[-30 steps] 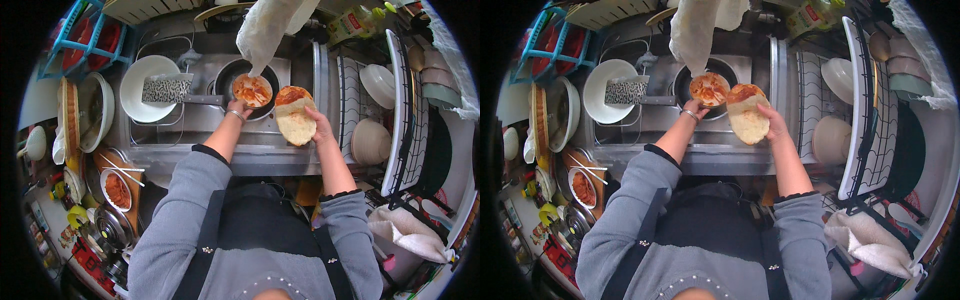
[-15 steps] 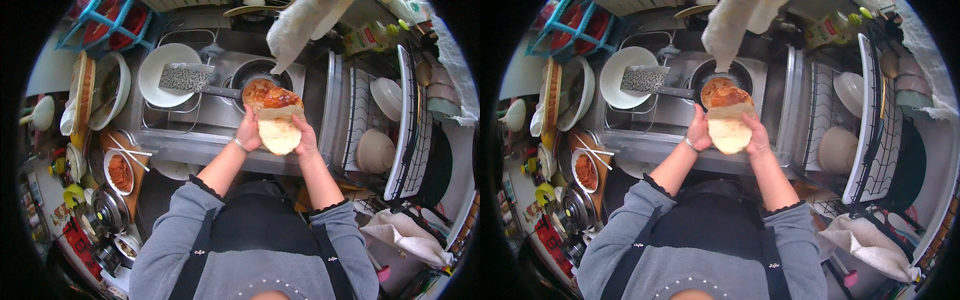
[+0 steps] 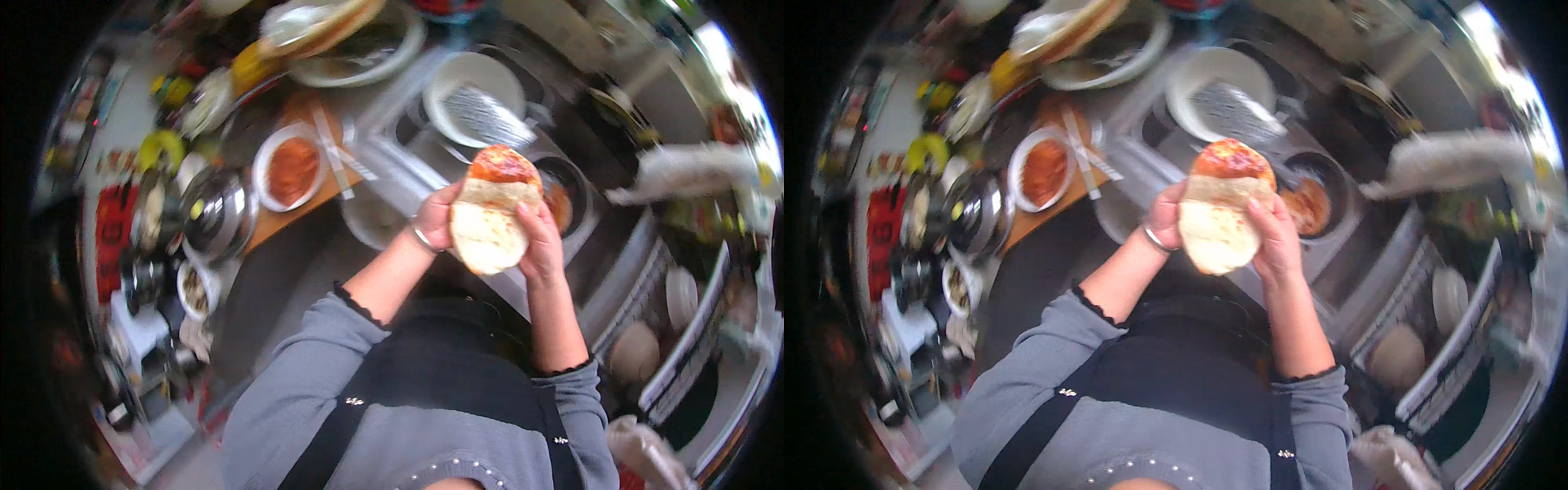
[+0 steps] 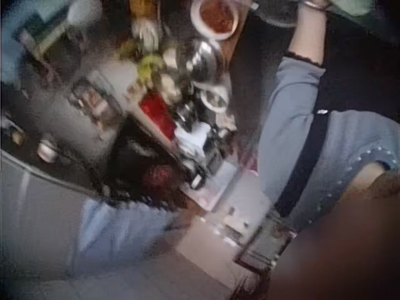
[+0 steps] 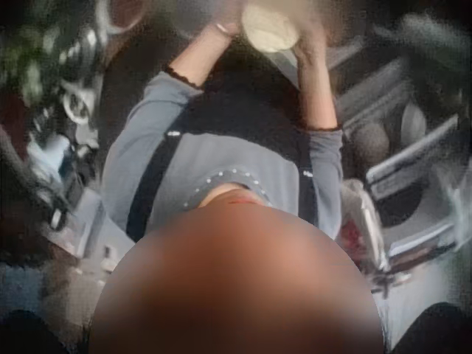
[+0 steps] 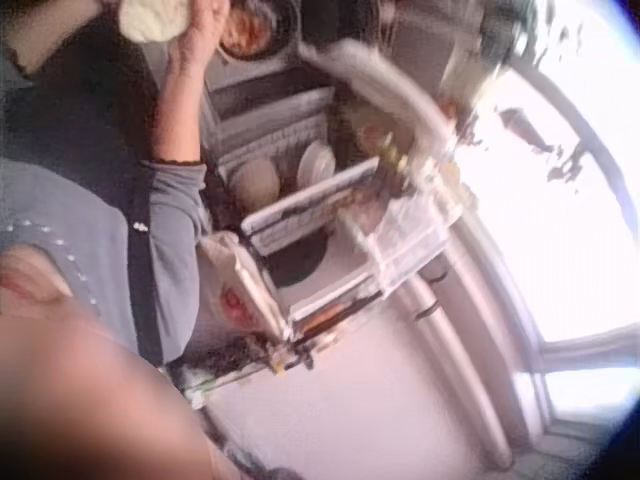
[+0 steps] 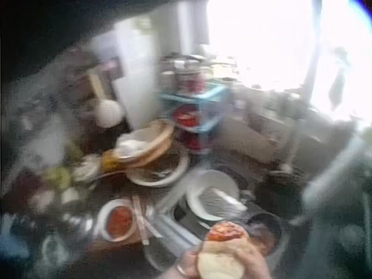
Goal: The person retrieves steamed buns from a steamer, opens them, and uses chopsticks to place a red paste and sliced meat inside. They fold the buns into wraps and repeat the process with additional buns and fillings.
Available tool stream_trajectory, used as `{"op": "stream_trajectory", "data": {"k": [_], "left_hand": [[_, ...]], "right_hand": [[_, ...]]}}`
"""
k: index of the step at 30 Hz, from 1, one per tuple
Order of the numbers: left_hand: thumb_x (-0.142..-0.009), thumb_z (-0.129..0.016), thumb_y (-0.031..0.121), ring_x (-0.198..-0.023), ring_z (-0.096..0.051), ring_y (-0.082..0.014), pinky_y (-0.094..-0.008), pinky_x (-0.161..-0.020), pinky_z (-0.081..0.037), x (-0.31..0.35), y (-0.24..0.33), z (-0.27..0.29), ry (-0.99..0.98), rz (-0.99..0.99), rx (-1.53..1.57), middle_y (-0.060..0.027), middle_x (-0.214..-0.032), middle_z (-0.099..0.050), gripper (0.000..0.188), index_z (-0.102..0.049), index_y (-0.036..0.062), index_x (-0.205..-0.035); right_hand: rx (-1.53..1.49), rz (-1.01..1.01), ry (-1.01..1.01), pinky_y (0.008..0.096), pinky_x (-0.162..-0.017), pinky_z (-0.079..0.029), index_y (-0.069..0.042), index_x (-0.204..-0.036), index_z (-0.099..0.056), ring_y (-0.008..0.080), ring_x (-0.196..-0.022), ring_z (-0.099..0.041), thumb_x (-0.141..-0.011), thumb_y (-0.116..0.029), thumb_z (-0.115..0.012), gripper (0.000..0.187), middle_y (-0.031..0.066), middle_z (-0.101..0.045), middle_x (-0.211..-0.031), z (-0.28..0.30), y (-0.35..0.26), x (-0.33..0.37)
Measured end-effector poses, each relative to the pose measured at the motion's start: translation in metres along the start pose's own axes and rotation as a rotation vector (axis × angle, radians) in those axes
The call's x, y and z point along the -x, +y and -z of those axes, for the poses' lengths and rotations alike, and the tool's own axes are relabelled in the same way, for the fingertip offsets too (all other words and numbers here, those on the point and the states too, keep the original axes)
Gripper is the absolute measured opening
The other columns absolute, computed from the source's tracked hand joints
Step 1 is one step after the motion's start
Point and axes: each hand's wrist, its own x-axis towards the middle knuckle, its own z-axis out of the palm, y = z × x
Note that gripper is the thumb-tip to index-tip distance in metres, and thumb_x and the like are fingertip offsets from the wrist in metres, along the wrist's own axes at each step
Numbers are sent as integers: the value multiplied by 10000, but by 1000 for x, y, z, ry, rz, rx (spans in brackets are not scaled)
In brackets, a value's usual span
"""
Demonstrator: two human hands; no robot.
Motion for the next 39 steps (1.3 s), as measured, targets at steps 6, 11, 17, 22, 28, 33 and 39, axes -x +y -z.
{"op": "stream_trajectory", "data": {"k": [6, 11, 17, 22, 28, 33, 39], "left_hand": [[-860, -488, 432, -1168, -482, -343, -449, -1012, -366, 111, 79, -8, -31, -389, 21, -178, -1303, -474, 627, -405, 10, -1317], [-871, -455, 405, -1198, -454, -361, -458, -1025, -346, 216, 124, -15, 60, -598, 6, -194, -1328, -448, 620, -385, -12, -1325], [-888, -399, 389, -1222, -424, -375, -496, -1029, -337, 306, 167, -13, 112, -794, -7, -194, -1351, -416, 600, -351, 11, -1351], [-910, -373, 383, -1166, -478, -369, -480, -990, -389, 341, 186, -6, 144, -849, 53, -206, -1314, -451, 573, -370, -2, -1334], [-834, -480, 398, -1097, -548, -318, -452, -975, -404, 339, 196, 13, 67, -865, 140, -171, -1233, -542, 578, -470, 9, -1262], [-857, -458, 375, -1083, -562, -307, -440, -984, -387, 325, 198, 20, -95, -872, 195, -178, -1197, -568, 523, -525, -12, -1201], [-818, -485, 399, -953, -624, -280, -423, -894, -456, 314, 192, 13, 84, -975, 119, -129, -1071, -640, 476, -604, 23, -1086]], "right_hand": [[125, -134, -224, 323, -902, -440, -29, -1218, -426, 191, -1043, -550, -852, -164, -620, 436, 86, -530, -1164, -87, 74, -33], [1128, 140, -101, 316, -794, -466, -9, -1079, -565, 202, -869, -589, -853, -212, -615, 307, 94, -621, -944, -114, 147, -84], [1965, 468, -177, 459, -826, -456, -85, -1296, -412, 398, -952, -554, -759, -292, -683, 636, 221, -544, -1078, -147, 217, -129], [1909, 107, -103, 463, -787, -456, -170, -1270, -461, 378, -912, -579, -804, -187, -552, 475, 185, -599, -968, -159, 235, -149], [2120, 465, -73, 437, -851, -434, -62, -1185, -544, 384, -982, -549, -846, -308, -549, 418, 226, -583, -1066, -126, 239, -157], [1514, 421, -162, 406, -1011, -341, 84, -1267, -434, 311, -1207, -445, -966, -205, -327, 431, 228, -465, -1295, -102, 208, -154], [1812, 570, -869, 405, -988, -366, 28, -1298, -422, 325, -1161, -467, -934, -203, -394, 432, 231, -479, -1271, -102, 144, -187]]}}
